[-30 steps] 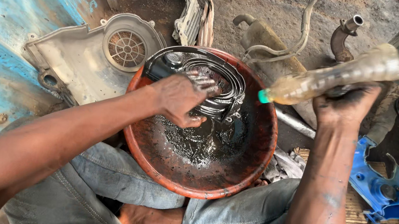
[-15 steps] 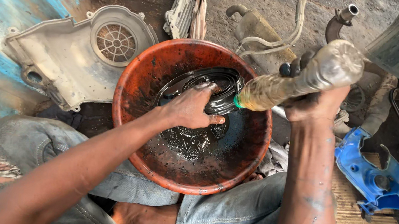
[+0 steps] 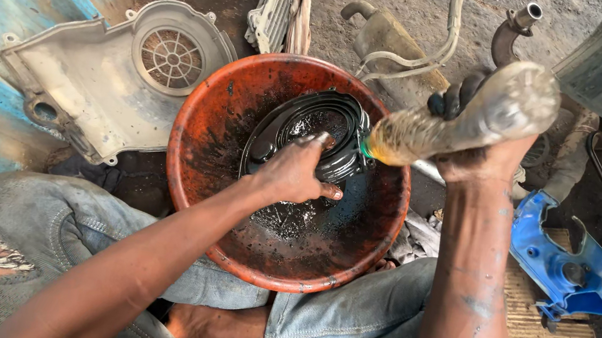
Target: The person scrubs a dark mechanical part in a basin, pours liquid from a plastic bottle onto it, and wipes it with a cloth. The person then places the part aside and picks up a larger beige plastic housing.
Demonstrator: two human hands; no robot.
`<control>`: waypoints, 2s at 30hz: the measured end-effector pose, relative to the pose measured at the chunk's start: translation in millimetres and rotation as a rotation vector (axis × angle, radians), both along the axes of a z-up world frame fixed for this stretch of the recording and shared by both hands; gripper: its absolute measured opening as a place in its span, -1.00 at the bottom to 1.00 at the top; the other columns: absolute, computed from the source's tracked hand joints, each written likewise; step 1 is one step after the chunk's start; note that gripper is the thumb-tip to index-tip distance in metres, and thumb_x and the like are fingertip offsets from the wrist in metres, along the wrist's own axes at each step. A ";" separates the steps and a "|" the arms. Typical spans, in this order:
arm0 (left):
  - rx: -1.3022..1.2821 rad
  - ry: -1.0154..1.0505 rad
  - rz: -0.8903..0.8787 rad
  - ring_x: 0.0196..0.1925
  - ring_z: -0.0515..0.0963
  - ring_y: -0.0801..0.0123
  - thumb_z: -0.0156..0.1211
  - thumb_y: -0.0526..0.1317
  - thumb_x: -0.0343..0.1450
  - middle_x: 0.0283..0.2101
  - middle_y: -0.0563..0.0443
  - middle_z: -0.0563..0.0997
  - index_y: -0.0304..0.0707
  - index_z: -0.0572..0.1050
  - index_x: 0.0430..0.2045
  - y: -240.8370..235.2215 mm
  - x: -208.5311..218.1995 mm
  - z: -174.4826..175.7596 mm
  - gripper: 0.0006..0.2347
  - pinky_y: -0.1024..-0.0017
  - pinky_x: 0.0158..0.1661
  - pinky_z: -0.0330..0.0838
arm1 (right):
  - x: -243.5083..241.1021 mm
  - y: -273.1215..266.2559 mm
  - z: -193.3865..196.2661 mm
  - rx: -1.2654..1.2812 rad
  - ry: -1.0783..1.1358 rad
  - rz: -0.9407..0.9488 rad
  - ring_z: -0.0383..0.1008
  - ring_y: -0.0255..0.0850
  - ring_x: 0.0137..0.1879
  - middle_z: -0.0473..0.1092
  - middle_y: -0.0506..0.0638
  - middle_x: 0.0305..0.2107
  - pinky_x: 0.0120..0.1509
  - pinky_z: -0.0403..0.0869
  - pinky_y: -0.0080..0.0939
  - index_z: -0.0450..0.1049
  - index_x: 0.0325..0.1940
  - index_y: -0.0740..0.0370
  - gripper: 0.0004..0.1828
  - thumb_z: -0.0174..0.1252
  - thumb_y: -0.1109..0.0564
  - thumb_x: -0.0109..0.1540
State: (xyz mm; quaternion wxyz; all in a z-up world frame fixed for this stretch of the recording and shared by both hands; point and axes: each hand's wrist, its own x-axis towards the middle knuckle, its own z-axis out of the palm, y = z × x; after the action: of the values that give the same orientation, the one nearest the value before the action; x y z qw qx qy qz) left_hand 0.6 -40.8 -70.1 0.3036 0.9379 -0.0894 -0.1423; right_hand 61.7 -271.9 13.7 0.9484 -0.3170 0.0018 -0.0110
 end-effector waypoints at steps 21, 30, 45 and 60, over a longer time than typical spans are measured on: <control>-0.623 0.186 0.649 0.04 0.63 0.08 0.63 0.01 0.08 0.02 -0.37 0.61 -0.53 0.38 0.02 -19.6 22.3 -18.9 -0.25 0.30 0.06 0.49 | 7.3 5.1 -6.5 0.091 -0.147 0.009 0.29 -0.12 -0.40 0.26 0.00 -0.53 -0.26 0.38 -0.09 0.39 -0.33 0.22 -0.63 0.03 -0.07 0.43; -1.614 0.403 0.631 -0.37 0.66 0.27 0.04 0.06 0.50 -0.32 -0.10 0.65 -0.32 0.50 -0.22 -7.0 45.0 -27.4 -0.64 0.25 -0.31 0.60 | 6.3 12.4 -1.1 0.046 -0.287 0.068 0.31 -0.15 -0.45 0.28 0.01 -0.57 -0.26 0.38 -0.10 0.41 -0.28 0.23 -0.66 0.01 -0.06 0.41; -0.984 0.007 0.512 0.08 0.56 0.26 0.49 -0.26 0.17 0.04 -0.20 0.60 -0.48 0.30 0.05 -9.6 46.5 -31.9 -0.39 0.27 0.13 0.41 | 11.3 -1.0 -9.4 -0.018 0.155 -0.106 0.50 -0.15 -0.32 0.44 0.02 -0.40 -0.20 0.50 -0.08 0.47 -0.17 0.19 -0.70 -0.05 -0.04 0.39; -1.153 0.035 0.985 -0.54 0.37 0.43 0.56 -0.27 0.24 -0.43 0.02 0.53 -0.41 0.42 -0.41 -16.5 44.2 -7.8 -0.67 0.38 -0.50 0.31 | 13.8 -23.6 -7.6 0.079 -0.025 -0.021 0.39 -0.10 -0.45 0.40 0.07 -0.50 -0.30 0.45 -0.05 0.40 -0.34 0.20 -0.67 -0.09 -0.07 0.29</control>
State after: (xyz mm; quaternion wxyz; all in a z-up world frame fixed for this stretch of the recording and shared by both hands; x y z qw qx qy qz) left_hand 44.8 -57.3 -78.0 0.7756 0.5599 0.2844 0.0644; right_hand 75.5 -295.5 6.1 0.9600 -0.2789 -0.0062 -0.0249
